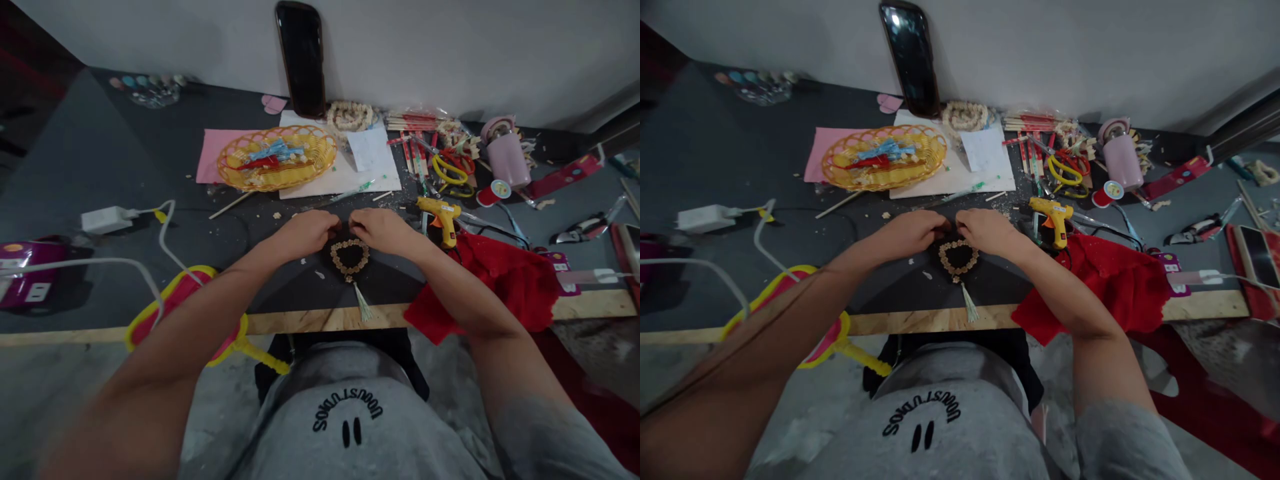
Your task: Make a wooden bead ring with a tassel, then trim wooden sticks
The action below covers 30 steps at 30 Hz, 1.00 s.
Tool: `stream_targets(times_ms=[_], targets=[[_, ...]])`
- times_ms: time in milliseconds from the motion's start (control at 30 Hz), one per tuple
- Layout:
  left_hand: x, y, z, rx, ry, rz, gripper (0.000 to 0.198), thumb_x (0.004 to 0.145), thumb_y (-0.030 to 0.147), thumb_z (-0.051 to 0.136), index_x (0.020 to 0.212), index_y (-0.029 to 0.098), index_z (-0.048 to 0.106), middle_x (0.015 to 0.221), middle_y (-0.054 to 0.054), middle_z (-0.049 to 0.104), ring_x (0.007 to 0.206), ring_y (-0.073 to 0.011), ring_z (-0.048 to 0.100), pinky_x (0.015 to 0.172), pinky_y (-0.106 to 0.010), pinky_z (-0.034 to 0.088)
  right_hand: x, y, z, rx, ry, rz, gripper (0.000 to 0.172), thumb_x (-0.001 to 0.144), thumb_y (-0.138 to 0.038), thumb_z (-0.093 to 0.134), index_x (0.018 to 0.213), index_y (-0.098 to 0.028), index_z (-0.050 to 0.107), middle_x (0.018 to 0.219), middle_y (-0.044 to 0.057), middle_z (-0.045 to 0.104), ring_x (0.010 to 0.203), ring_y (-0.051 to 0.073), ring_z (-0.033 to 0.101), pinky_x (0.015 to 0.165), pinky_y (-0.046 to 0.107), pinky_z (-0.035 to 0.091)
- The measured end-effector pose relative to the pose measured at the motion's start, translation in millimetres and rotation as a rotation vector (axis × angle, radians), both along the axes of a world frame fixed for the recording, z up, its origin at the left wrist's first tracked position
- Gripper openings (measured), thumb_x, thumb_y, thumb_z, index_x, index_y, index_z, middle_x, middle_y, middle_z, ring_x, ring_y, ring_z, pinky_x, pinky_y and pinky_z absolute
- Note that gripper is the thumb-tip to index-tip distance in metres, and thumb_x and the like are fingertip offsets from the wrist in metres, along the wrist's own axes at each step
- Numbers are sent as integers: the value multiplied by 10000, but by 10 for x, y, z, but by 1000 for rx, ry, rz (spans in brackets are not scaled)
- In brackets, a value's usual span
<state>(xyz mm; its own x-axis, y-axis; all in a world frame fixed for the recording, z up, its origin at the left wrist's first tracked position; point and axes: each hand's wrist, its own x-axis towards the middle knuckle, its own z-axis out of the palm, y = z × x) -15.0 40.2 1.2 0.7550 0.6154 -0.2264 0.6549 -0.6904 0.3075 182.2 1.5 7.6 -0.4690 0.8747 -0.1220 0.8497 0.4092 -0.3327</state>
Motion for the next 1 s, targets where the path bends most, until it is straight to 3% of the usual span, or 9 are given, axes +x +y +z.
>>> stream_targets(times_ms=[267, 400, 633, 867, 1000], targets=[[47, -47, -26, 112, 135, -53, 241, 804, 78, 450, 912, 151, 652, 957, -123, 662, 941, -256, 635, 719, -316, 457, -6, -20, -38, 15, 80, -29, 129, 933, -192, 505, 968, -177, 628, 945, 65, 698, 833, 194, 616, 688, 275, 355], [53, -97, -46, 177, 147, -47, 242, 851, 79, 410, 983, 123, 608, 1003, -162, 658, 974, -291, 632, 737, -349, 458, -27, -34, -105, -2, 91, -56, 132, 923, -192, 513, 981, -183, 631, 934, 59, 704, 820, 193, 619, 684, 273, 354], [50, -61, -34, 10, 51, 102, 225, 908, 175, 384, 1043, 191, 563, 948, -88, 703, 881, -246, 659, 695, -314, 441, -3, -20, -206, -31, 260, -109, 145, 876, -150, 523, 936, -177, 653, 863, 40, 699, 769, 170, 602, 681, 255, 362], [66, -13, -53, -131, -250, 285, 222, 847, 255, 480, 1033, 204, 590, 950, -42, 715, 867, -196, 658, 738, -290, 462, 14, 15, -277, -109, 524, -162, 151, 841, -164, 536, 896, -143, 675, 821, 16, 685, 735, 132, 578, 693, 234, 384], [80, -8, -119, -222, -392, 384, 271, 811, 268, 530, 1064, 189, 587, 952, -42, 718, 888, -190, 664, 779, -291, 470, 5, 43, -302, -162, 569, -154, 136, 821, -187, 585, 894, -145, 692, 811, 7, 686, 748, 131, 586, 690, 231, 377]])
